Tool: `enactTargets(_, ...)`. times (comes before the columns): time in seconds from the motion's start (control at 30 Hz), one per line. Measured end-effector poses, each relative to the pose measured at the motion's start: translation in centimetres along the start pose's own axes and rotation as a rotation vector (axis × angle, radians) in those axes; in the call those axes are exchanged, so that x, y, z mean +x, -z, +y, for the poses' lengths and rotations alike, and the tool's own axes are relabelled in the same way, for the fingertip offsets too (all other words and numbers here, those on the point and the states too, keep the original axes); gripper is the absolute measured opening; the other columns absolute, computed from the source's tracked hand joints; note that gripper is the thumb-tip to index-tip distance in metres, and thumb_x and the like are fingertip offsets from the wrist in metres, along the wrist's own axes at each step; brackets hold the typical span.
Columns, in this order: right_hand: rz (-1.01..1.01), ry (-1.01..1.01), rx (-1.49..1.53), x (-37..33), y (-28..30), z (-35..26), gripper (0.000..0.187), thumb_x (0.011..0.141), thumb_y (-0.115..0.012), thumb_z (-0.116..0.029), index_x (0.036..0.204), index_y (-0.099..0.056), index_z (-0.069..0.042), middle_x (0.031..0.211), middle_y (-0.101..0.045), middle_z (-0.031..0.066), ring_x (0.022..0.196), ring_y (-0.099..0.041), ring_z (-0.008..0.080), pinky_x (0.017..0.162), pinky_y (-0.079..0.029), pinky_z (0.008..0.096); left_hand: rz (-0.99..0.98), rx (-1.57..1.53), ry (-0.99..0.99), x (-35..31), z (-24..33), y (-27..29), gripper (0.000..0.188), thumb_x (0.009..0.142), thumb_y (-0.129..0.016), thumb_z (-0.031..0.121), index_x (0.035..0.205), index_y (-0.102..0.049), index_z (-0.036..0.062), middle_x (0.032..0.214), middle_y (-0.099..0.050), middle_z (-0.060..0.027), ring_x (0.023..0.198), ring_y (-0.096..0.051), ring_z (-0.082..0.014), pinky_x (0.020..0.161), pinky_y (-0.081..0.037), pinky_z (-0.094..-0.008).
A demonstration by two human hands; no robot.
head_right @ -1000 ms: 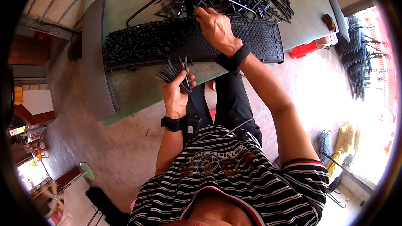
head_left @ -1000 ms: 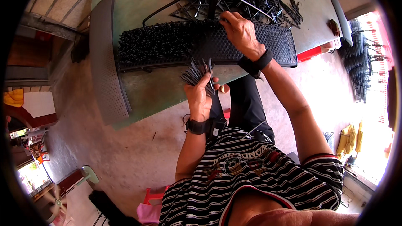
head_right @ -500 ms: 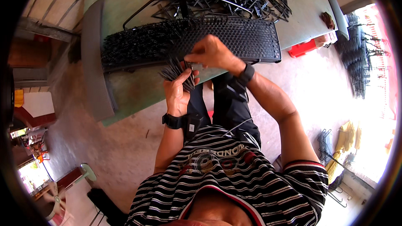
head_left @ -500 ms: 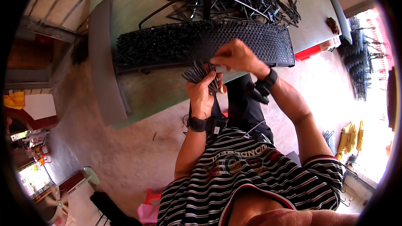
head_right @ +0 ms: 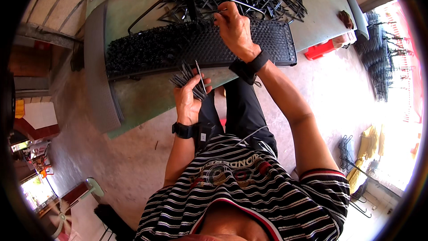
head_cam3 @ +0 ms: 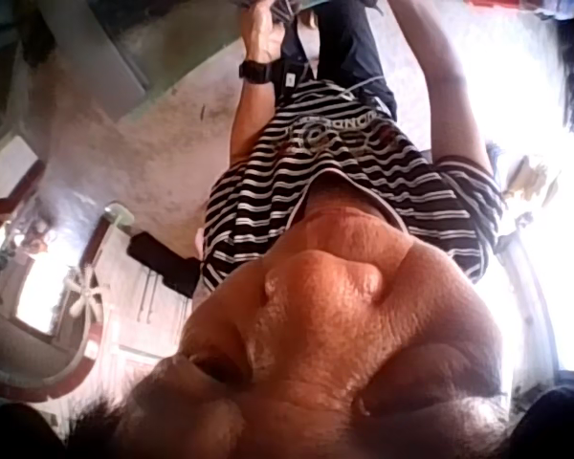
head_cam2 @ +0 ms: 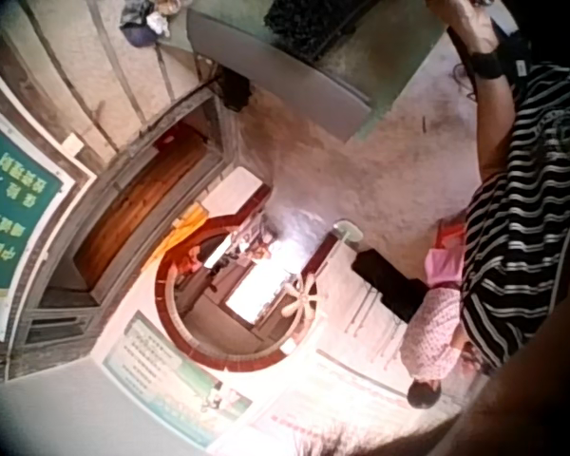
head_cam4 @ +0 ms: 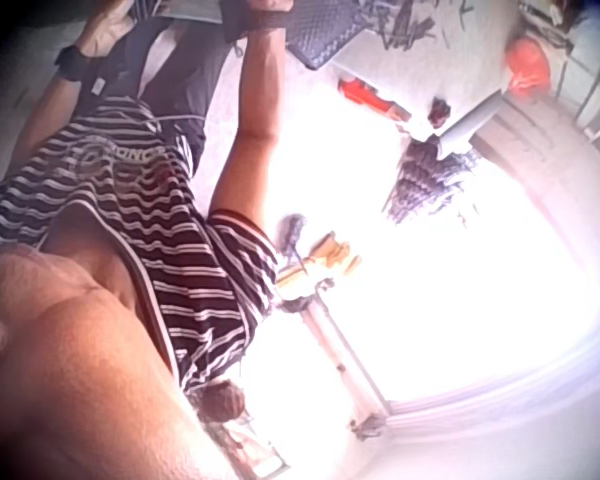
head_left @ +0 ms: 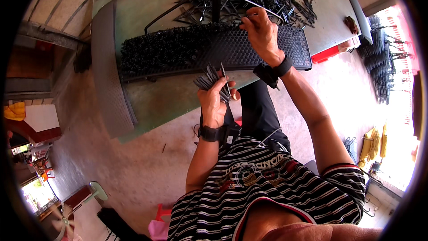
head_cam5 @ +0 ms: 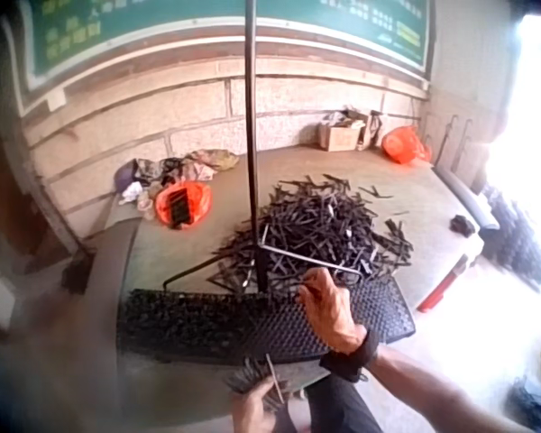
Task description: The person inserts black plastic bristles into the holes of a rectangular broom head base. They pick up bundles of bristles from a pile on the table and push them into the base by hand, working systematically across the surface.
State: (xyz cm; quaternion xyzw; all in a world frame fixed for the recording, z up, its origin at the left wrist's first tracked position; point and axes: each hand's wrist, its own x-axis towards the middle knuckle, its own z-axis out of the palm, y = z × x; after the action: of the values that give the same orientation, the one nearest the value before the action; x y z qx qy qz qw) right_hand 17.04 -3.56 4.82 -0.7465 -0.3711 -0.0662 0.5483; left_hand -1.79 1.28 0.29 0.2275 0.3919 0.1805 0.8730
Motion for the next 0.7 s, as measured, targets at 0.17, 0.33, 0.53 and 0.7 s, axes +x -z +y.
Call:
enactTargets(0.17, -0.055, 0.108, -0.09, 0.5, -0.8, 1.3, 0.016, 0.085, -0.056, -0.003, 0.099, -0.048, -0.002, 0.071, -0.065, 0.0153, 0.065, -0.067, 0.0255, 0.052, -0.05, 0.0308, 0.013, 0.012, -0.012, -0.3, 0.3, -0.1, 0.019, 0.079, -0.062, -0.002, 0.098, -0.061, 0.0005, 0.084, -0.063, -0.0101, 0.071, -0.066, -0.0272, 0.057, -0.055, -0.0374)
enactTargets(0.33, -0.073, 0.094, -0.133, 1.1, -1.3, 2.0, 0.015, 0.083, -0.058, -0.005, 0.096, -0.051, -0.002, 0.068, -0.063, 0.0155, 0.061, -0.063, 0.0315, 0.05, -0.048, 0.035, 0.013, -0.008, -0.033, -0.4, 0.3, -0.1, 0.019, 0.078, -0.063, -0.003, 0.098, -0.061, 0.0, 0.084, -0.063, -0.01, 0.072, -0.066, -0.0275, 0.057, -0.055, -0.0374)
enactTargets(0.53, -0.128, 0.281, -0.432, 0.4, -0.9, 2.0, 0.012, 0.084, -0.06, -0.012, 0.085, -0.061, -0.001, 0.072, -0.063, 0.017, 0.055, -0.062, 0.0277, 0.049, -0.046, 0.0326, 0.006, 0.011, -0.07, -0.8, 0.3, 0.1, 0.02, 0.078, -0.063, -0.003, 0.098, -0.062, 0.001, 0.085, -0.064, -0.0102, 0.073, -0.066, -0.0273, 0.056, -0.054, -0.0369)
enactTargets(0.7, -0.648, 0.02, -0.16, -3.7, -0.8, -1.7, 0.018, 0.078, -0.067, -0.017, 0.079, -0.067, 0.001, 0.058, -0.06, 0.0118, 0.046, -0.056, 0.0147, 0.045, -0.043, 0.028, -0.03, 0.025, -0.092, -0.8, -0.1, -0.1, 0.021, 0.079, -0.064, -0.001, 0.099, -0.062, 0.0031, 0.088, -0.065, -0.0111, 0.075, -0.066, -0.0266, 0.056, -0.054, -0.0371)
